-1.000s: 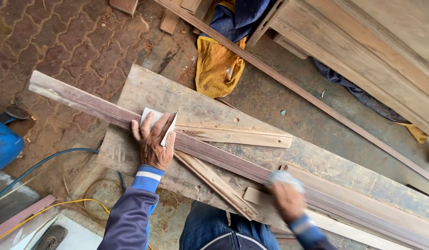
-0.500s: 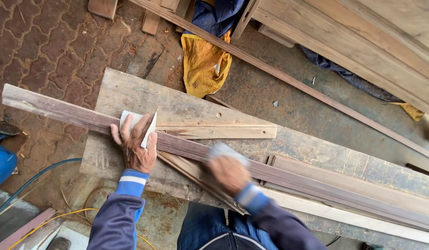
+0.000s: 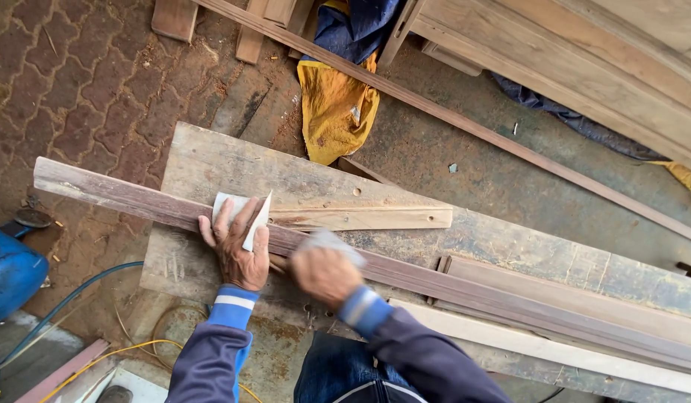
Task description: Sand the wooden strips using sandpaper.
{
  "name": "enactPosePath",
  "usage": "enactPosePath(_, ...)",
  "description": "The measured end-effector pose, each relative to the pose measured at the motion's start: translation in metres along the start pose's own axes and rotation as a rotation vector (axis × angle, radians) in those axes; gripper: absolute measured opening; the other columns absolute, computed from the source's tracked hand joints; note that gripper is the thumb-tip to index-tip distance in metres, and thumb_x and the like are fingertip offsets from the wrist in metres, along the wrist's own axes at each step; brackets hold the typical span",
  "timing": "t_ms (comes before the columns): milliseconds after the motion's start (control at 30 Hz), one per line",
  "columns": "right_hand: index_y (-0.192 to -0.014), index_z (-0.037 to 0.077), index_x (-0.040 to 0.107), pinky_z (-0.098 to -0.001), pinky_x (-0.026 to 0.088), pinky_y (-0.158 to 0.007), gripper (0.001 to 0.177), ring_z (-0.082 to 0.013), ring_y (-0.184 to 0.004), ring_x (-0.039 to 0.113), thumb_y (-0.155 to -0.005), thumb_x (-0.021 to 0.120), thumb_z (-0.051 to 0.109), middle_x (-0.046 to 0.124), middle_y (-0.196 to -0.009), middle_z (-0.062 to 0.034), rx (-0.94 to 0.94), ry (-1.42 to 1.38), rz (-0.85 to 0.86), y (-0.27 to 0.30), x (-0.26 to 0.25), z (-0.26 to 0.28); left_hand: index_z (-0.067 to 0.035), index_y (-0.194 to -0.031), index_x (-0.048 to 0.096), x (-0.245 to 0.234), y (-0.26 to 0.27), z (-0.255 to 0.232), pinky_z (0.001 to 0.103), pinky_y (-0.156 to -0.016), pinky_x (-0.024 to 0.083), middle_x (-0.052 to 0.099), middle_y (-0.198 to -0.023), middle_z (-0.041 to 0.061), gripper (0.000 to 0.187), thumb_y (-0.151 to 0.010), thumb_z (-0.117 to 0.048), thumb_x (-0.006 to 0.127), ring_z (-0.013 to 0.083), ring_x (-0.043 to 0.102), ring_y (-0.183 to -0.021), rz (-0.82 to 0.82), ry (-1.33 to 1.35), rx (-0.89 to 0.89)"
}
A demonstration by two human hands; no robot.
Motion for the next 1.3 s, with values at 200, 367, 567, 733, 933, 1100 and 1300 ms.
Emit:
enactPosePath(200,-0.118,0.004,0.057,-0.0350,0.057,-0.066,0.021,-0.0216,-0.082,0.063,-0.100,0.056,0.016,0.063,-0.095,-0.0121,-0.030,-0.252,0.190,0.077,0.018,-0.032,-0.010,-0.144,0.060,-0.003,0.000,0.002,0.063,-0.127,0.004,0.055,-0.149,0.002,0.049,-0.109,-0.044,0.047,0.0296,0.036,-0.150,-0.004,0.018,0.020)
enactPosePath(367,-0.114,0.012,0.063,-0.0440,0.056,-0.079,0.025,-0.0281,-0.093,0.068,-0.091,0.060,0.020,0.068,-0.102,-0.0111,0.368,-0.365,0.294,0.282,-0.017,-0.135,-0.012,-0.139,0.063,0.003,0.003,0.008,0.063,-0.127,0.005,0.059,-0.149,-0.001,0.044,-0.109,-0.041,0.049,0.0314,0.036,-0.150,0.010,-0.080,0.069)
enactPosePath(567,-0.115,0.009,0.063,-0.0452,0.055,-0.072,0.026,-0.0295,-0.091,0.065,-0.090,0.062,0.014,0.065,-0.103,-0.0131,0.360,-0.334,0.120,0.198,0.018,-0.076,-0.013,-0.140,0.062,0.002,0.001,0.002,0.063,-0.128,0.005,0.058,-0.148,0.002,0.044,-0.108,-0.040,0.050,0.0308,0.036,-0.151,-0.016,-0.067,0.066)
enactPosePath(733,-0.107,0.010,0.056,-0.0328,0.050,-0.055,0.010,-0.0187,-0.074,0.057,-0.098,0.053,0.009,0.054,-0.085,-0.0069,0.104,-0.128,0.132,0.048,0.003,-0.029,-0.012,-0.143,0.059,0.003,-0.003,0.003,0.064,-0.129,0.004,0.056,-0.148,0.006,0.046,-0.109,-0.041,0.050,0.0287,0.033,-0.153,-0.051,-0.068,0.069)
enactPosePath(933,-0.130,0.011,0.058,-0.0435,0.058,-0.084,0.033,-0.0295,-0.101,0.068,-0.098,0.061,0.014,0.066,-0.113,-0.0130,0.198,-0.164,-0.128,0.284,-0.018,-0.137,-0.008,-0.144,0.059,0.005,-0.002,0.004,0.064,-0.130,0.004,0.058,-0.148,0.002,0.046,-0.112,-0.039,0.045,0.0282,0.032,-0.153,-0.036,-0.111,0.090)
enactPosePath(1100,-0.105,0.016,0.064,-0.0450,0.056,-0.078,0.015,-0.0282,-0.089,0.065,-0.090,0.063,0.011,0.065,-0.094,-0.0088,0.614,-0.361,0.200,0.361,-0.033,-0.179,-0.006,-0.145,0.059,0.005,-0.005,0.001,0.065,-0.129,0.005,0.057,-0.148,0.003,0.050,-0.114,-0.042,0.043,0.0303,0.031,-0.153,-0.042,-0.137,0.119)
enactPosePath(1300,-0.110,0.011,0.061,-0.0332,0.052,-0.057,0.010,-0.0168,-0.074,0.058,-0.101,0.061,0.007,0.057,-0.086,-0.0050,0.341,-0.122,0.130,0.115,0.001,-0.068,-0.005,-0.143,0.060,0.008,-0.003,0.002,0.065,-0.129,0.004,0.058,-0.148,0.004,0.052,-0.115,-0.044,0.040,0.0313,0.032,-0.153,-0.044,-0.144,0.121)
Point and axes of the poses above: each hand's wrist, its own y-axis away from the middle knuckle, its own x-axis out of the palm, z = x × y, the point moved 3 cm from there along -y, towards the middle knuckle
